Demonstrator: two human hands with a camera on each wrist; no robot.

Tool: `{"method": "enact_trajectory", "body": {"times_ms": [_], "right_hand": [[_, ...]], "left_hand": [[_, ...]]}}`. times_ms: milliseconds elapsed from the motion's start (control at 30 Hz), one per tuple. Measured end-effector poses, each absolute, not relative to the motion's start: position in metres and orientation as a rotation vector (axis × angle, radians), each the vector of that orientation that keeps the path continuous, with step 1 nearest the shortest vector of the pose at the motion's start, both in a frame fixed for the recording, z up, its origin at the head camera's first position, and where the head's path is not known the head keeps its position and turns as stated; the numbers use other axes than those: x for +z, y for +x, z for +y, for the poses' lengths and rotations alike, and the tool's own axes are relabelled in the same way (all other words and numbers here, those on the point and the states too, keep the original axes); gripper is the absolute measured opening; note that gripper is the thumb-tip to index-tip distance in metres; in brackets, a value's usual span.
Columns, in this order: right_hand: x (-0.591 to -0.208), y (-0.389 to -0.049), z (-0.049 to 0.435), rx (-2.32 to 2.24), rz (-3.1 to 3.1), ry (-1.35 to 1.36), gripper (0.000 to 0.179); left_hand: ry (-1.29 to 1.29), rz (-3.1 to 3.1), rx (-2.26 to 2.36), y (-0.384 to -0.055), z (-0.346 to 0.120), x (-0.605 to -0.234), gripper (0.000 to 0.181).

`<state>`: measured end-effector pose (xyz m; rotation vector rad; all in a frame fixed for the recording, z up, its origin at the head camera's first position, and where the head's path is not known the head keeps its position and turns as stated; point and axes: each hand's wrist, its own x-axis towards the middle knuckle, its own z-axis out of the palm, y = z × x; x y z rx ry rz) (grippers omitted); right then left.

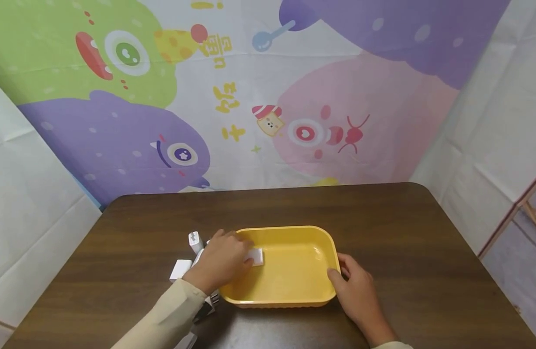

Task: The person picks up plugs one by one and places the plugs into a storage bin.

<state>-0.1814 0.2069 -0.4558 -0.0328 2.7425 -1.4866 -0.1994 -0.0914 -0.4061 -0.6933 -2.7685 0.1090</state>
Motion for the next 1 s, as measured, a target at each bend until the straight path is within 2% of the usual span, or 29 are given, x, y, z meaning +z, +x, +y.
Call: {"method": "enact_trajectory", "body": {"times_ms": [100, 267, 467, 633, 767, 1000], "right_hand": [[-0.456, -0.181, 0.208, -1.498, 2.748, -0.029, 0.042], [-0.455, -0.180, 0.208, -1.479, 2.769, -0.024, 0.042], [-0.457, -0.179, 0.207, -1.496, 2.751, -0.013, 0.041], [-0.457, -0.178, 0.207, -1.485, 2.756, -0.001, 0.041], [-0.457, -0.179, 0.206, -1.483, 2.773, -0.008, 0.040], [-0.455, -0.180, 0.204, -1.499, 2.773, -0.017, 0.039]], "left_hand": [[-0.698, -2.661, -0.043, -0.198, -0.097, -0.406, 0.014], [-0.621, -2.497, -0.276, -0.196, -0.122, -0.403, 0.026], [-0.329, -2.568, -0.309, -0.189, -0.169, -0.409, 0.027], [-0.086, -2.768, -0.337, -0.182, -0.196, -0.417, 0.045], [0.010, -2.876, -0.378, -0.183, -0.205, -0.419, 0.053], [0.093, -2.972, -0.422, -0.187, -0.207, -0.423, 0.052]]}}
